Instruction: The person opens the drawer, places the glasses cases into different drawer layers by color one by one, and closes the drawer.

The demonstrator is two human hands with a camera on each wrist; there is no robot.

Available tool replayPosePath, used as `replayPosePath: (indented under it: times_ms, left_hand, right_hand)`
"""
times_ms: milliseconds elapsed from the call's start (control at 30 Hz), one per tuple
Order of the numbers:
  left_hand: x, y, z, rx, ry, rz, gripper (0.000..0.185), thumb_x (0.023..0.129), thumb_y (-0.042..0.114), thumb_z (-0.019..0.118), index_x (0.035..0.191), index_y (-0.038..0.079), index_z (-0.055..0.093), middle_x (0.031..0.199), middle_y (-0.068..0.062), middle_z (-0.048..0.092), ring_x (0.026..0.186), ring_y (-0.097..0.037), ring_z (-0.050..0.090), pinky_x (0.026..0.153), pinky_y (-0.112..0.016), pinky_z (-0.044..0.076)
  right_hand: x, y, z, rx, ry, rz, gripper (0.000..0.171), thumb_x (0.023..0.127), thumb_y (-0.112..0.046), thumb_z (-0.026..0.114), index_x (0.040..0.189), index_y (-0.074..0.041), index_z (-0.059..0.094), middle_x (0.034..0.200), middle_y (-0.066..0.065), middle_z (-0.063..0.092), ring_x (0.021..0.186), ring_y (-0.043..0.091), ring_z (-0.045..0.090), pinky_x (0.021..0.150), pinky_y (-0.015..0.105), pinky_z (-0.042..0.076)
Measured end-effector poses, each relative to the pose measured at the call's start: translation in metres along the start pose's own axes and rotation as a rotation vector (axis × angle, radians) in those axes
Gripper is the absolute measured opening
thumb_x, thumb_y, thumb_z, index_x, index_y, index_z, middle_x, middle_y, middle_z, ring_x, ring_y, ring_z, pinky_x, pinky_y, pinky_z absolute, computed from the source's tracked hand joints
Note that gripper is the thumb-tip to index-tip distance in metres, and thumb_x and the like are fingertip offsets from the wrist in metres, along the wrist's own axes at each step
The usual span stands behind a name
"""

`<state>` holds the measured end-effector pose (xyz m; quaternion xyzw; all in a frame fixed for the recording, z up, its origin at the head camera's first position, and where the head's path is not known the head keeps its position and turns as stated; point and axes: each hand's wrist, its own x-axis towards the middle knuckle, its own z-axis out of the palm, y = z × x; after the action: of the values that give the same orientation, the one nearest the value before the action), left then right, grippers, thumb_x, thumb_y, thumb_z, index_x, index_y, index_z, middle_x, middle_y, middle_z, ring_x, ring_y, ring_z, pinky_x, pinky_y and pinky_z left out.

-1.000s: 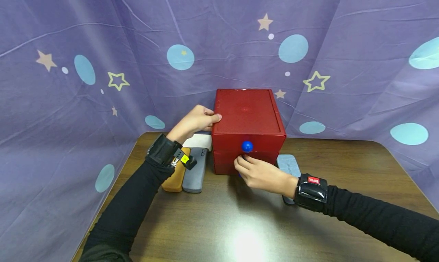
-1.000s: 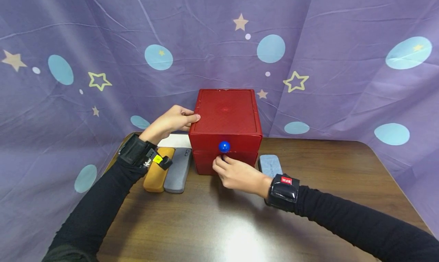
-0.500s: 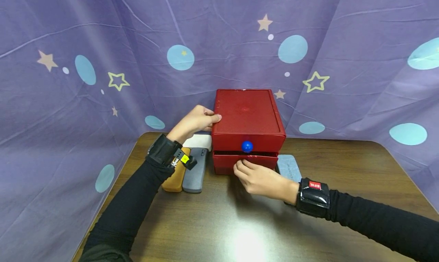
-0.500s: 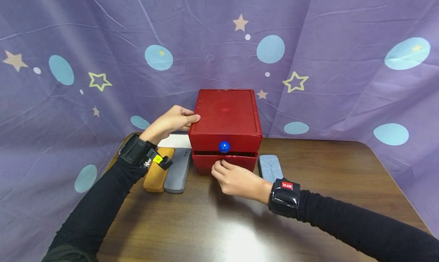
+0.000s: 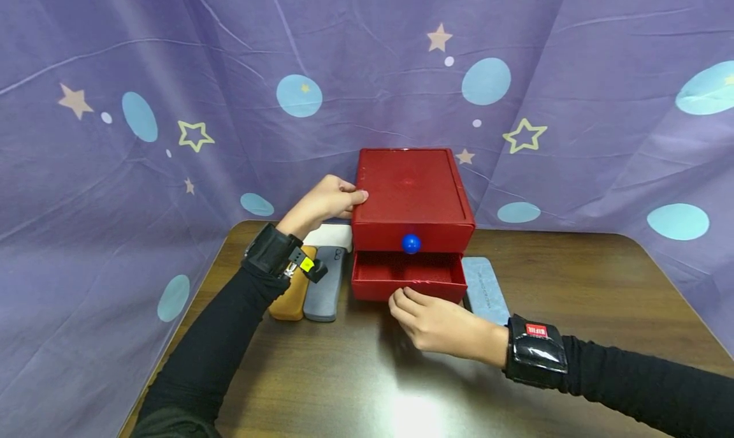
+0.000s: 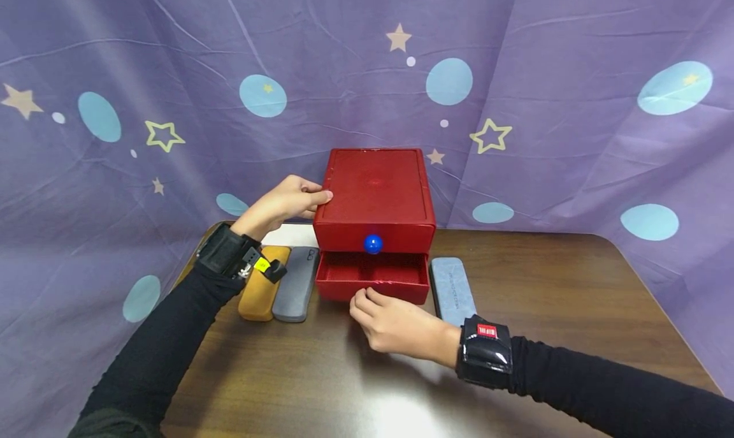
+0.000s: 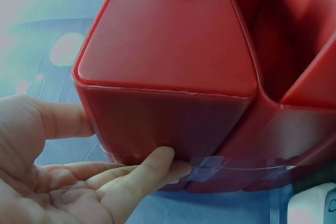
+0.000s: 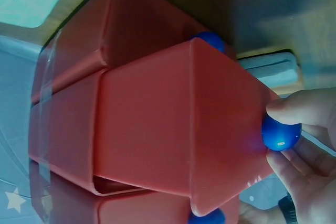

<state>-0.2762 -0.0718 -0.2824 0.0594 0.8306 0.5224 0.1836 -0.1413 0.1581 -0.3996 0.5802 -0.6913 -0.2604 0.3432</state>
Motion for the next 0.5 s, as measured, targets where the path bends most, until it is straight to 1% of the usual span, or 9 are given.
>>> replayPosePath:
  times_ms: [167,267,500]
  left_hand:
    - [-0.001,0.0,0.0,-0.003,-0.004,0.005,0.044,0.103,0.016,0.058,0.139,-0.009,0.056,0.133,-0.024,0.065,0.123,-0.032,0.065,0.1,-0.04,0.055]
    - [-0.001,0.0,0.0,-0.003,-0.009,0.007,0.044,0.103,0.016,0.058,0.139,-0.01,0.055,0.133,-0.025,0.065,0.124,-0.032,0.065,0.101,-0.04,0.055]
    - [0.0,-0.001,-0.001,-0.019,-0.02,0.017,0.043,0.103,0.015,0.057,0.139,-0.01,0.055,0.132,-0.026,0.065,0.124,-0.033,0.065,0.101,-0.04,0.055]
  right_hand:
    - [-0.002,-0.008,-0.007,0.021,0.007,-0.016,0.068,0.104,0.007,0.013,0.095,-0.011,0.079,0.111,0.014,0.066,0.107,0.026,0.063,0.096,0.033,0.056]
    - [-0.002,-0.012,-0.012,0.036,0.025,-0.02,0.066,0.105,0.003,0.016,0.094,-0.012,0.079,0.111,0.014,0.066,0.107,0.026,0.063,0.096,0.033,0.056]
    - [-0.002,-0.019,-0.025,0.072,0.013,-0.041,0.066,0.103,0.003,0.017,0.098,-0.016,0.08,0.114,0.013,0.067,0.109,0.026,0.063,0.099,0.033,0.055]
